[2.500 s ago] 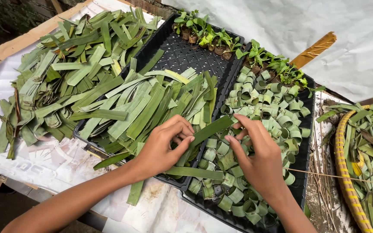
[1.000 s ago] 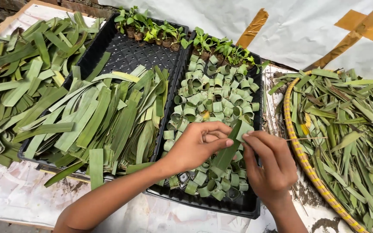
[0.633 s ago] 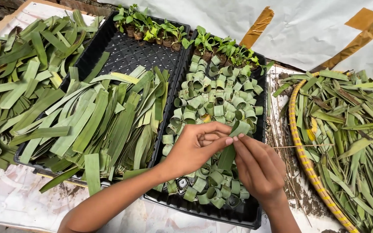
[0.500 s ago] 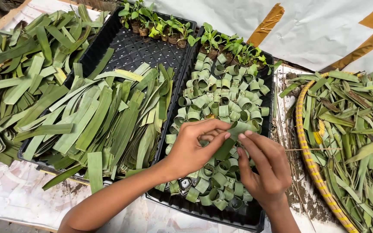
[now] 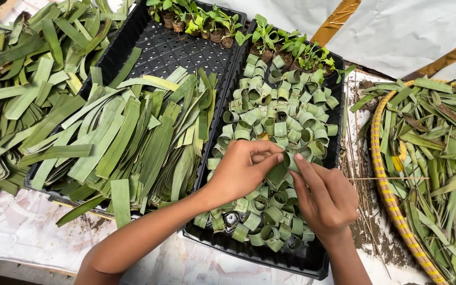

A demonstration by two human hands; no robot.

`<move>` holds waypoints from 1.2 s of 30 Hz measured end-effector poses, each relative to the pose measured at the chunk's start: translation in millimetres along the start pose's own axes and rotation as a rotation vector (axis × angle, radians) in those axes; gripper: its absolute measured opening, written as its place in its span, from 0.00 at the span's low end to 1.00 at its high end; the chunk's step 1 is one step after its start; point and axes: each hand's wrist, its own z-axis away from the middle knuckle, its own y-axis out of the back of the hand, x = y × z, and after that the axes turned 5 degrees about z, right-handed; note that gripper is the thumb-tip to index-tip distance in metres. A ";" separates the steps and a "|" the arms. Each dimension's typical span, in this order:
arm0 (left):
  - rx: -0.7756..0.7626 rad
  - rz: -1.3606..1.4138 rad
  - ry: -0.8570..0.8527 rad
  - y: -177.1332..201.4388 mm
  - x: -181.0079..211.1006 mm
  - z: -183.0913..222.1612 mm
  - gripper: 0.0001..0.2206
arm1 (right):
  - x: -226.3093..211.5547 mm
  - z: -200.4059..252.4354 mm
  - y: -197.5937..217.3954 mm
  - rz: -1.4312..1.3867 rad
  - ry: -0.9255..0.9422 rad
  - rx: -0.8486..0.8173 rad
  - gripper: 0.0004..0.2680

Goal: Folding and rolling long green leaf strips into small, cylindrical pots to be used for planting seedlings.

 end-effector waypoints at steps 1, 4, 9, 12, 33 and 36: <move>0.001 0.000 -0.002 0.1 1.7 -1.3 0.06 | -1.6 0.8 -1.0 0.000 0.002 0.001 0.08; -0.022 0.178 0.165 1.2 8.8 -3.2 0.07 | -4.9 3.3 -4.7 0.038 0.040 0.044 0.09; -0.038 0.221 0.112 -1.0 2.7 2.5 0.06 | -10.5 5.8 -5.6 0.108 0.071 0.047 0.09; -0.024 0.223 0.110 -0.9 1.7 1.7 0.05 | -13.0 0.4 -1.5 0.041 0.060 0.027 0.10; 0.101 -0.065 -0.353 -10.1 20.5 19.6 0.07 | -23.0 -0.1 4.4 -0.583 -0.676 0.063 0.04; -0.048 -0.051 -0.460 -7.3 18.0 21.0 0.06 | -20.0 -0.4 10.1 -0.661 -0.740 0.026 0.04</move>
